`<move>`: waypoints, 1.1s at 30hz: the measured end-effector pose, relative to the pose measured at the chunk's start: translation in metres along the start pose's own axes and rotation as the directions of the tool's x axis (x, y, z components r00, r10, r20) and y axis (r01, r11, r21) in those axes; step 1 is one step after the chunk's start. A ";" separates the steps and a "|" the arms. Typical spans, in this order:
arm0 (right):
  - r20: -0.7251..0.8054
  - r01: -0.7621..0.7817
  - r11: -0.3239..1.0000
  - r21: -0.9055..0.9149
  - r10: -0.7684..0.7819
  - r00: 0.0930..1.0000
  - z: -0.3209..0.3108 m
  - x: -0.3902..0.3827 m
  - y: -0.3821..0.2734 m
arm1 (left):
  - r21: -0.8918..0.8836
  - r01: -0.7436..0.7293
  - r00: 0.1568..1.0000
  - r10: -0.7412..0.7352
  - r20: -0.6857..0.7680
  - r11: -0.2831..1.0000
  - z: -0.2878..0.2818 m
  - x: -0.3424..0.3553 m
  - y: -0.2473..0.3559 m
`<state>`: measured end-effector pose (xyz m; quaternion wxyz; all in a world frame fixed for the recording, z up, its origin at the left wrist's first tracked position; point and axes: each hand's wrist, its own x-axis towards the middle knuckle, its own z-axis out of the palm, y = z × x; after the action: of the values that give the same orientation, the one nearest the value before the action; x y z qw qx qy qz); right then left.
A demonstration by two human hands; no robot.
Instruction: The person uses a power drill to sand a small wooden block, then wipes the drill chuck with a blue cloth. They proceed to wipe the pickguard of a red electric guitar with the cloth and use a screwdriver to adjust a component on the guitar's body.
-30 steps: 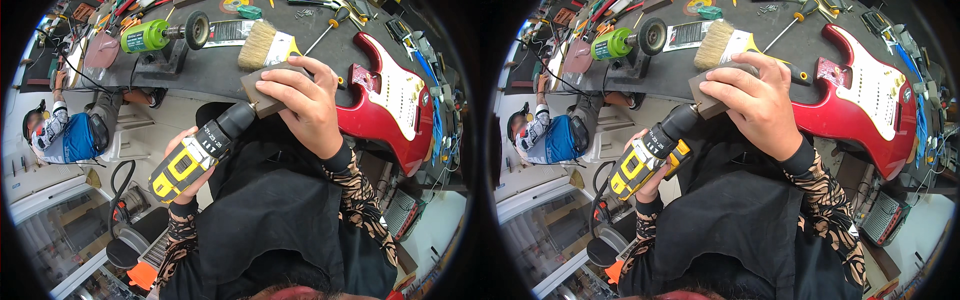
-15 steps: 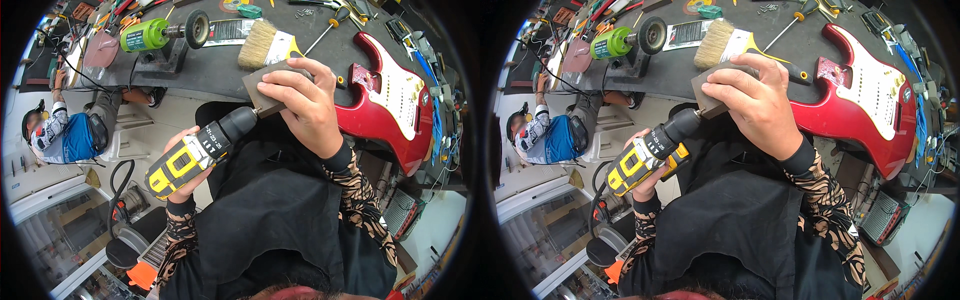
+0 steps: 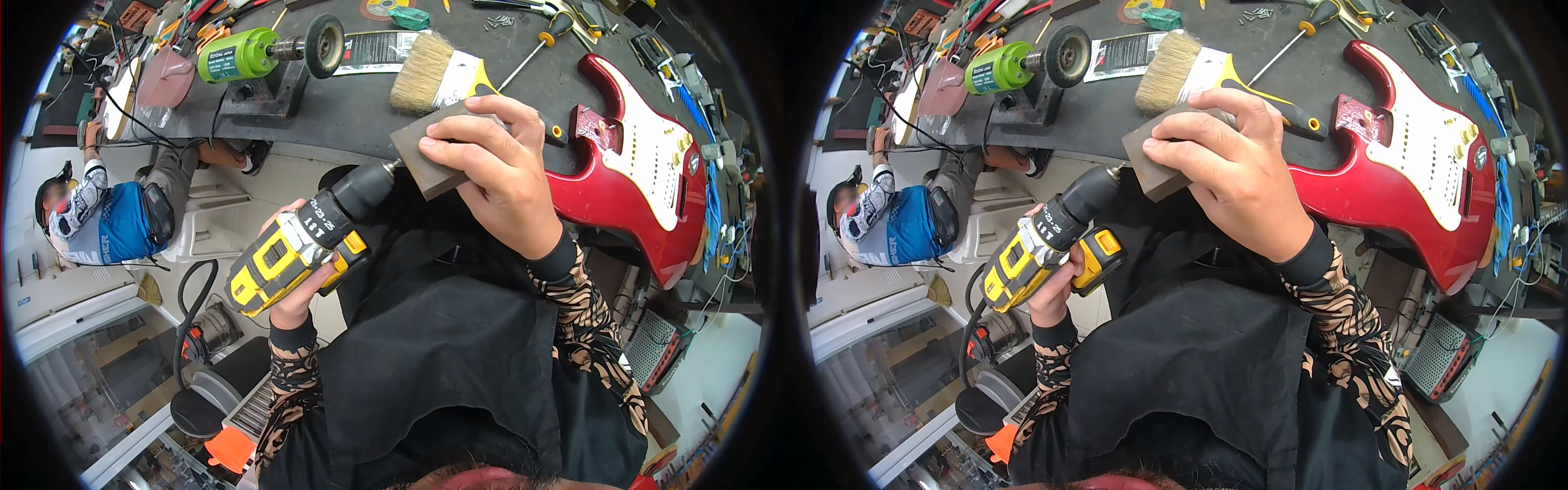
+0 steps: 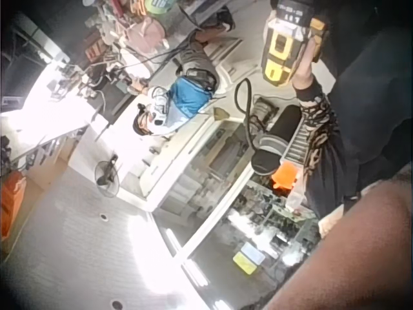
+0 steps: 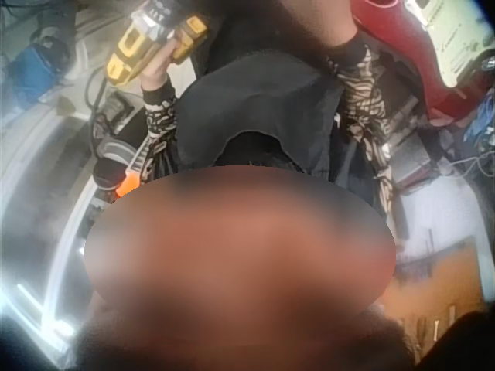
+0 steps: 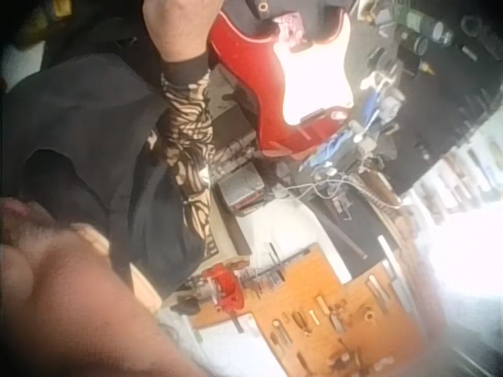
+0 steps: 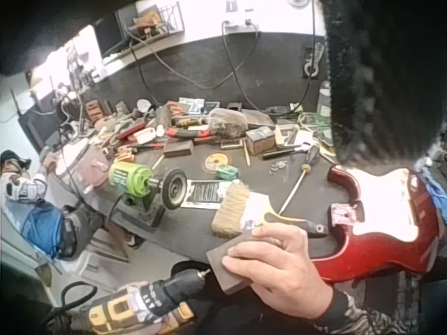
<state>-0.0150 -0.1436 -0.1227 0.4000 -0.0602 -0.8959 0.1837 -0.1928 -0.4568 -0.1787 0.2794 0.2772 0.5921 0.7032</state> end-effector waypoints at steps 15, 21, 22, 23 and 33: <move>0.027 0.051 0.999 -0.013 -0.051 0.998 -0.003 -0.003 0.000 | 0.006 0.079 0.996 -0.079 0.028 0.997 0.009 0.008 0.012; 0.015 0.055 0.998 -0.023 -0.055 0.998 -0.002 -0.001 0.000 | -0.021 0.077 0.997 -0.076 0.016 0.997 0.010 0.008 0.008; 0.026 0.058 0.998 -0.012 -0.058 0.998 -0.003 -0.002 0.000 | -0.037 0.080 0.997 -0.079 0.017 0.996 0.011 0.008 0.009; 0.012 0.055 0.998 -0.018 -0.055 0.998 -0.002 -0.001 -0.001 | -0.039 0.081 0.997 -0.081 0.019 0.996 0.012 0.009 0.010; -0.036 0.049 0.999 -0.001 -0.049 0.998 -0.002 0.001 -0.001 | -0.172 0.153 0.987 -0.140 0.085 0.973 0.030 0.015 0.024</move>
<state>-0.0140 -0.1441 -0.1204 0.4203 -0.0413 -0.8898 0.1726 -0.1827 -0.4289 -0.1496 0.3753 0.2319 0.5353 0.7203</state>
